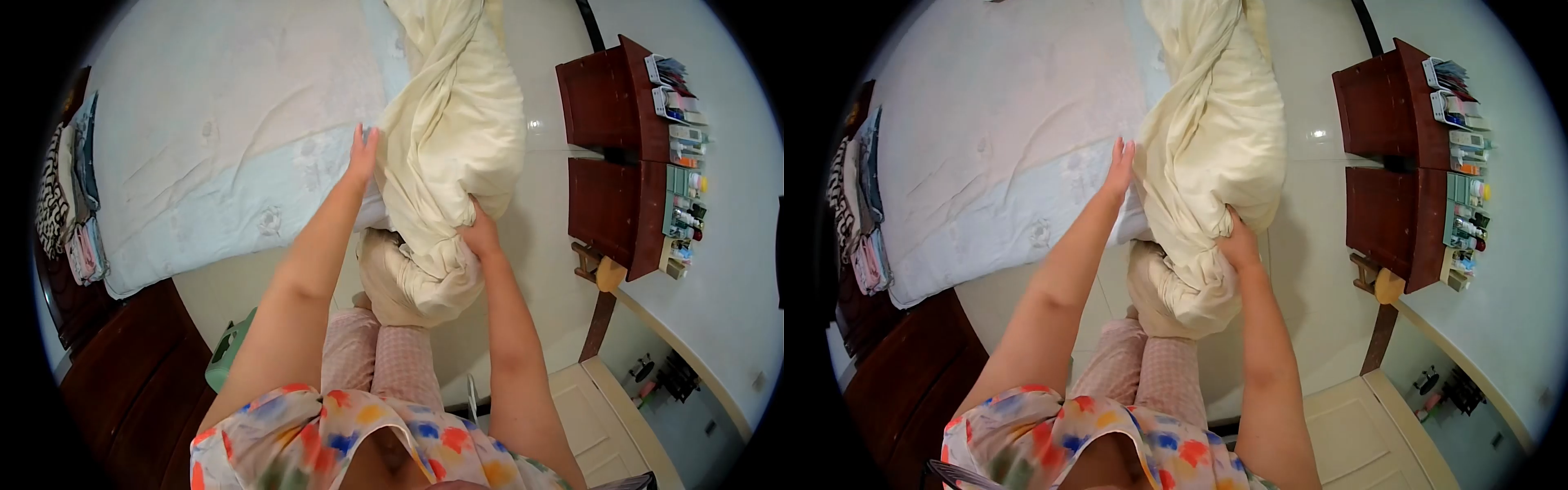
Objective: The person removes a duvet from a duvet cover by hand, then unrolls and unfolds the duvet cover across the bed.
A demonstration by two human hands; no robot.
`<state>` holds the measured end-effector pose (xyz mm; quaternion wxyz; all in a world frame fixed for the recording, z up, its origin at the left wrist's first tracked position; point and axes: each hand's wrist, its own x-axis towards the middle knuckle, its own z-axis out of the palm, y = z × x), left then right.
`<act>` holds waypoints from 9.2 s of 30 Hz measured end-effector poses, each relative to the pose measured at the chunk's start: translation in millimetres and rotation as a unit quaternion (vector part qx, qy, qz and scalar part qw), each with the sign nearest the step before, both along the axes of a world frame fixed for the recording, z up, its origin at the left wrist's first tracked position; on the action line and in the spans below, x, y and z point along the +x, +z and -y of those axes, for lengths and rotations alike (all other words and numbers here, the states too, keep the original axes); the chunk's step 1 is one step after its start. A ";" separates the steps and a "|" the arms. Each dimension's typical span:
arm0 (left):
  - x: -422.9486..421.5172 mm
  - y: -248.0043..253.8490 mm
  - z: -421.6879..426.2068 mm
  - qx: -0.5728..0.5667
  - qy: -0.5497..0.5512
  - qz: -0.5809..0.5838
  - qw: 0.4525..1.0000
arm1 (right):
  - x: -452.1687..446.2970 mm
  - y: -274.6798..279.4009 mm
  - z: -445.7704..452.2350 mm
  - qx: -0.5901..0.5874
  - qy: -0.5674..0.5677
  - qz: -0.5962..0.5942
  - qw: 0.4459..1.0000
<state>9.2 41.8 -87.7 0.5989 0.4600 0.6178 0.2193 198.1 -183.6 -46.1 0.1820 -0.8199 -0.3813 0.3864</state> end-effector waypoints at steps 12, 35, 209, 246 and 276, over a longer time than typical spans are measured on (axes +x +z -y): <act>6.4 22.0 93.6 -0.109 -0.303 0.157 0.934 | 7.5 -3.5 4.2 -0.034 -0.030 -0.028 0.999; -29.6 112.8 133.5 -0.133 -0.098 0.230 0.959 | 48.4 136.4 -121.4 0.222 -0.181 -0.035 0.958; -204.6 237.5 253.3 -0.247 0.016 0.208 0.946 | -232.1 181.4 109.9 0.103 -0.140 -0.234 0.957; -101.7 202.5 -109.0 -0.311 0.080 0.224 0.920 | -7.4 230.1 -35.9 0.064 -0.086 -0.398 0.911; -177.5 303.5 -47.8 0.291 -0.363 -0.106 0.879 | -153.0 190.2 -251.8 0.087 -0.208 -0.388 0.894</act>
